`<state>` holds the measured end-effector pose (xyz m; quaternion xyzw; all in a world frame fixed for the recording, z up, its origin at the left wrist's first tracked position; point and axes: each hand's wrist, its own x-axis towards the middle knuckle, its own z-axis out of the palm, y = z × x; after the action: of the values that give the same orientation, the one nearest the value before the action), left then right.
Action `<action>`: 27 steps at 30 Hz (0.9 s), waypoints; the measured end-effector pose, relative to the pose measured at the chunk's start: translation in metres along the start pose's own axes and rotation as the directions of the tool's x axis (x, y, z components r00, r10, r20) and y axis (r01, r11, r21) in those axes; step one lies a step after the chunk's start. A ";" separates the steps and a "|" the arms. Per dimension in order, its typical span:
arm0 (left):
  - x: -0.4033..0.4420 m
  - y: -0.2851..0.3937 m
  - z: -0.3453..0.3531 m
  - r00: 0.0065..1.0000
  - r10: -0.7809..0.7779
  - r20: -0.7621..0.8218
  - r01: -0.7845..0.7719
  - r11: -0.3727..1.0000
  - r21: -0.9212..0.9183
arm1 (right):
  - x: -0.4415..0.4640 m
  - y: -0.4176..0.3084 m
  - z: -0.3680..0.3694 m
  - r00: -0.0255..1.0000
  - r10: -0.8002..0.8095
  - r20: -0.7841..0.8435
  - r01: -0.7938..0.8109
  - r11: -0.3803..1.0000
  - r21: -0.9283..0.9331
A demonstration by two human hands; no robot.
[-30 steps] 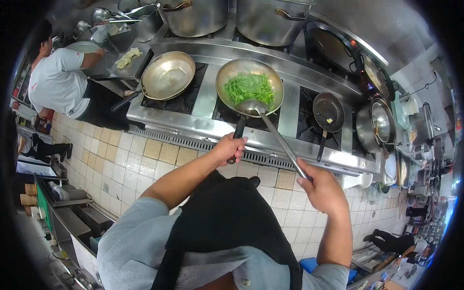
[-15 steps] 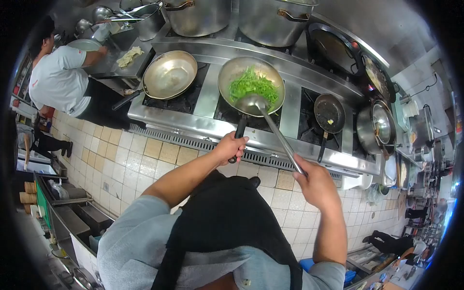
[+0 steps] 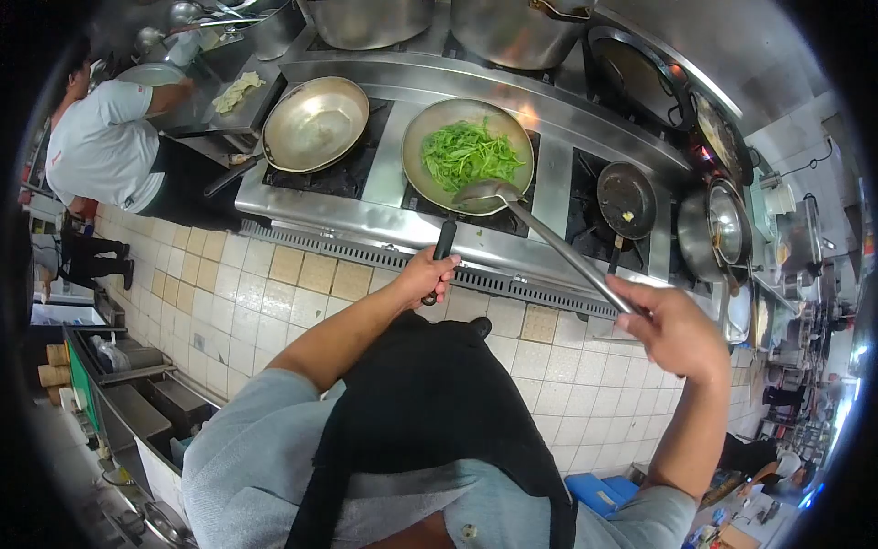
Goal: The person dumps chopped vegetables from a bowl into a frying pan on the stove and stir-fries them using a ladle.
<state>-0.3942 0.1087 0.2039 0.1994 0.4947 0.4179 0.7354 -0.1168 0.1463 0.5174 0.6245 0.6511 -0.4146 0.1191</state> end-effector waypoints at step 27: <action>0.007 -0.014 -0.002 1.000 0.001 -0.027 -0.001 1.000 0.008 | 0.073 0.044 0.072 0.937 -0.196 -0.290 0.244 0.960 0.138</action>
<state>-0.3894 0.1063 0.1896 0.1969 0.5061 0.4189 0.7277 -0.1165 0.1429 0.4058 0.6066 0.6890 -0.3897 -0.0736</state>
